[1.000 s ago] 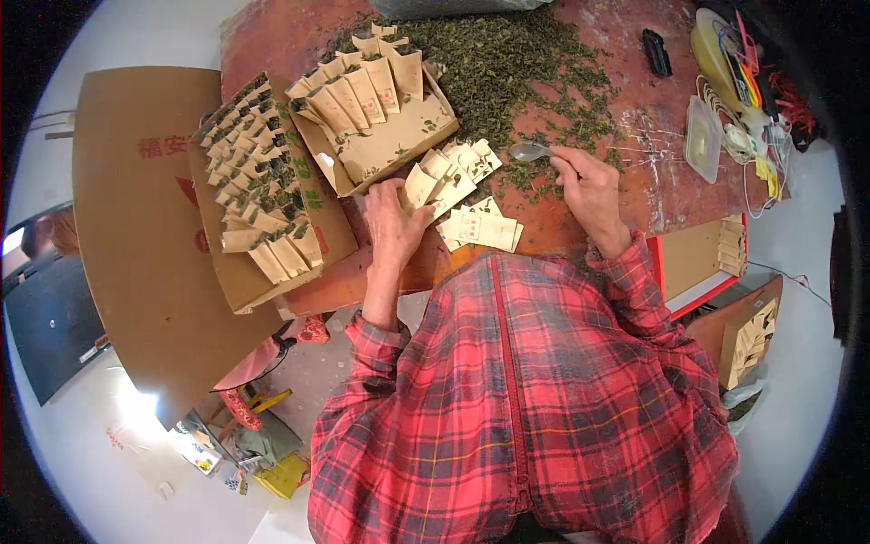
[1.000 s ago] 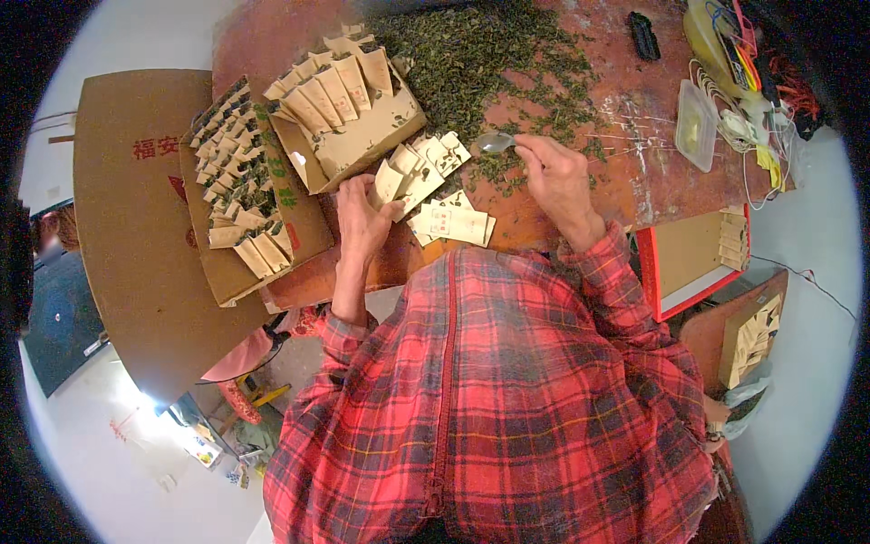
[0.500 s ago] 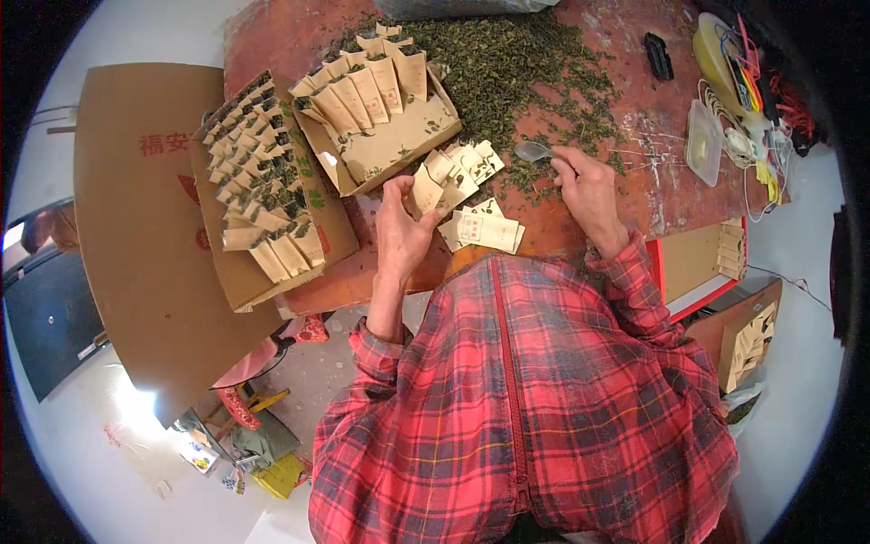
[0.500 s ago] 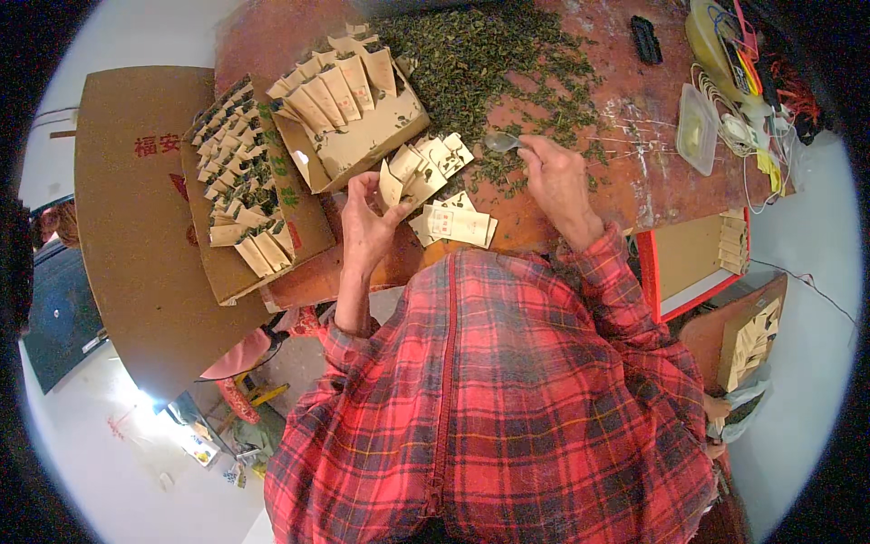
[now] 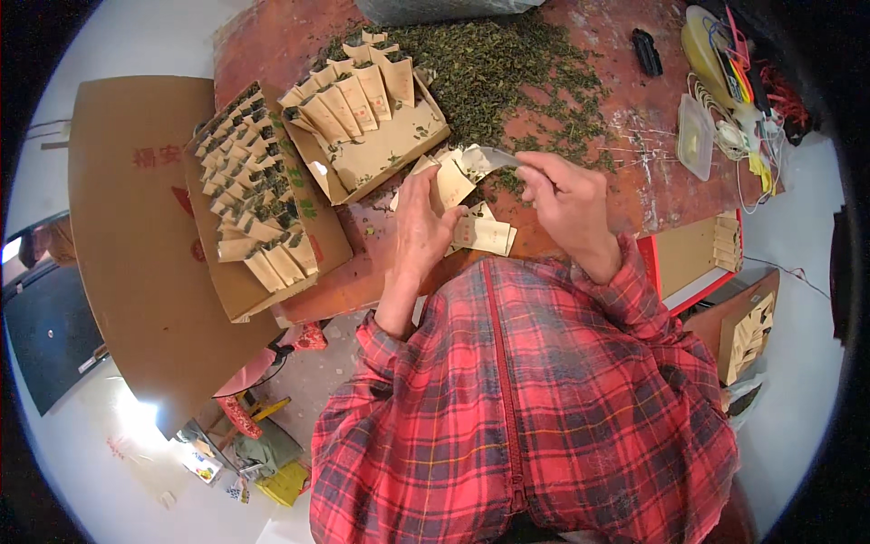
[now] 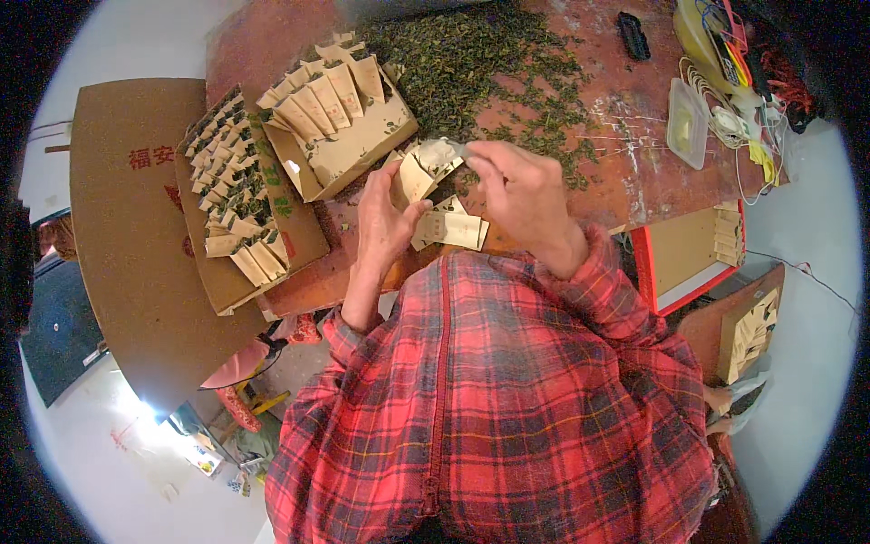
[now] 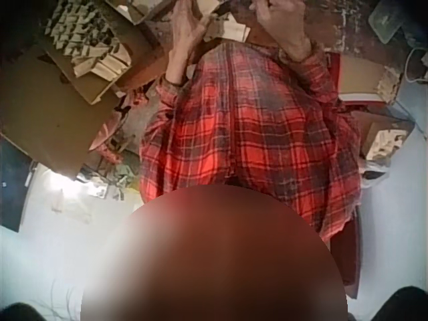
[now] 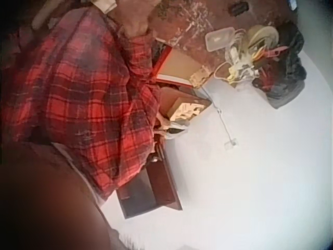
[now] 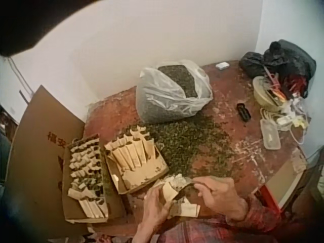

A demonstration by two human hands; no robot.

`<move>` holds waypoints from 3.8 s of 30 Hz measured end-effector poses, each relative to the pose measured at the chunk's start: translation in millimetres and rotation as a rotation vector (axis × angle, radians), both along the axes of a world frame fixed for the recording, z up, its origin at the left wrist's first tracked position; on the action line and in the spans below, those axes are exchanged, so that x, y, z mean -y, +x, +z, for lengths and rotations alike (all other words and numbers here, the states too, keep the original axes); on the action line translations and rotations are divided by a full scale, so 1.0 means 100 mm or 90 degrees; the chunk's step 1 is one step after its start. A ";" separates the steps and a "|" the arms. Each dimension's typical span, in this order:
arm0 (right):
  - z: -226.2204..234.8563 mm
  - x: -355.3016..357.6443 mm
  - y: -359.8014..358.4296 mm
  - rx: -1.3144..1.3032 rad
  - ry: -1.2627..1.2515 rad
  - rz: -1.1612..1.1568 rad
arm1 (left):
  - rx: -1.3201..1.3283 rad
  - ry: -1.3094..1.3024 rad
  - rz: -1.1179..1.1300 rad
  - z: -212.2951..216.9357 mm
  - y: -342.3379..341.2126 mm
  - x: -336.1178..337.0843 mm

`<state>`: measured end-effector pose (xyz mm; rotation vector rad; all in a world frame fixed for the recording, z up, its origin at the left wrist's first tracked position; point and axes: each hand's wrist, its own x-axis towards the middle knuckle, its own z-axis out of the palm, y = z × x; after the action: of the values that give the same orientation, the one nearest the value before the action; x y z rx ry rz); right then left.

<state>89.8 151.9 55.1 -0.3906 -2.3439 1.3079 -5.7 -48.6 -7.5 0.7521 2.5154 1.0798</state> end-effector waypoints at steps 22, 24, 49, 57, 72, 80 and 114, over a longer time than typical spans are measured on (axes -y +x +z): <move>-0.18 -0.01 0.02 0.003 0.098 0.077 | -0.074 -0.010 -0.015 -0.11 0.04 -0.01; -0.19 0.00 0.02 0.000 0.113 0.080 | -0.071 -0.012 -0.016 -0.11 0.05 -0.02; -0.25 -0.05 0.05 -0.089 0.254 0.217 | 0.047 0.080 0.005 -0.01 0.08 -0.11; -0.17 -0.17 0.03 -0.103 0.246 0.146 | 0.065 0.057 0.024 -0.02 0.04 -0.08; -0.83 -0.58 -0.15 0.203 0.295 -0.027 | 0.065 0.049 0.028 -0.02 0.05 -0.05; -1.23 -0.40 -0.56 0.098 0.266 -0.010 | 0.086 0.063 0.032 -0.04 0.06 -0.10; -0.05 -0.28 -0.27 0.140 -0.294 -0.028 | 0.046 0.091 0.080 -0.04 -0.08 -0.34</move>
<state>63.2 179.9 49.6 -0.7555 -2.1642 1.8664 -14.0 -14.4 -11.0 0.5869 2.4724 1.3172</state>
